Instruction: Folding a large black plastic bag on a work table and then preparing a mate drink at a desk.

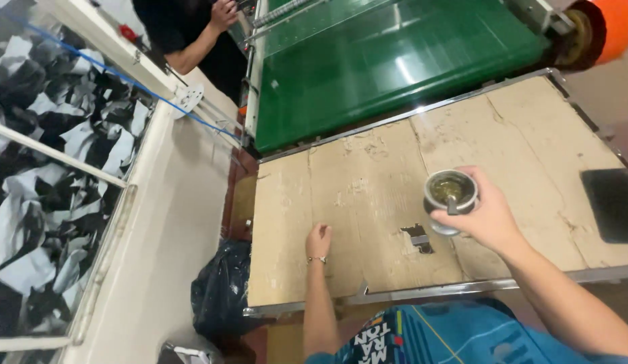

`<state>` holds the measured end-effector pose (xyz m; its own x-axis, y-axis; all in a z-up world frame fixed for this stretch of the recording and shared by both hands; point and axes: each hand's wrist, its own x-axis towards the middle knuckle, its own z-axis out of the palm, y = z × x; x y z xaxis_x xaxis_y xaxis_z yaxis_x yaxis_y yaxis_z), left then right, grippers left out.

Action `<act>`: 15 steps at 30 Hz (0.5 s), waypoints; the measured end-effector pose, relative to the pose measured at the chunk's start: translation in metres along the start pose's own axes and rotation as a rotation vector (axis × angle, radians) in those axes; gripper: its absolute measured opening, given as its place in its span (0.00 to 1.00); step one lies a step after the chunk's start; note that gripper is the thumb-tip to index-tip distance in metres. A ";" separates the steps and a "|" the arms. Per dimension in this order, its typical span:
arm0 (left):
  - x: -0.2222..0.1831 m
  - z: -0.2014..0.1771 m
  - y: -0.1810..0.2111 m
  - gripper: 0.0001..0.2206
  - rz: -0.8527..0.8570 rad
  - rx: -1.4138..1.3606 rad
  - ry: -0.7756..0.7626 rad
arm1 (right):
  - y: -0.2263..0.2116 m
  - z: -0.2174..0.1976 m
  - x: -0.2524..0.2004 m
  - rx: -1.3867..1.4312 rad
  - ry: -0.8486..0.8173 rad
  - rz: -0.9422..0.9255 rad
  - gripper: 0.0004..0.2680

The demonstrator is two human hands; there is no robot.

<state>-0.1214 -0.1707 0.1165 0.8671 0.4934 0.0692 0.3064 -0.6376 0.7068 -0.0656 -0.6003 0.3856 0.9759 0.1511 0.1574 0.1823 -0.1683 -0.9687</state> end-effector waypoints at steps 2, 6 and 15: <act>-0.010 0.022 0.000 0.11 -0.099 0.051 0.142 | -0.007 0.010 -0.013 0.034 -0.045 -0.065 0.32; -0.008 0.052 -0.010 0.08 0.055 0.232 0.367 | -0.038 0.022 -0.030 0.142 -0.237 -0.224 0.32; -0.015 0.053 -0.026 0.06 0.046 0.180 0.255 | -0.096 0.033 -0.049 0.074 -0.544 -0.554 0.31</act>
<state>-0.1215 -0.1927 0.0604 0.7620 0.5795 0.2892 0.3532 -0.7461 0.5645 -0.1348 -0.5595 0.4646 0.5453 0.6535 0.5250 0.5991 0.1342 -0.7894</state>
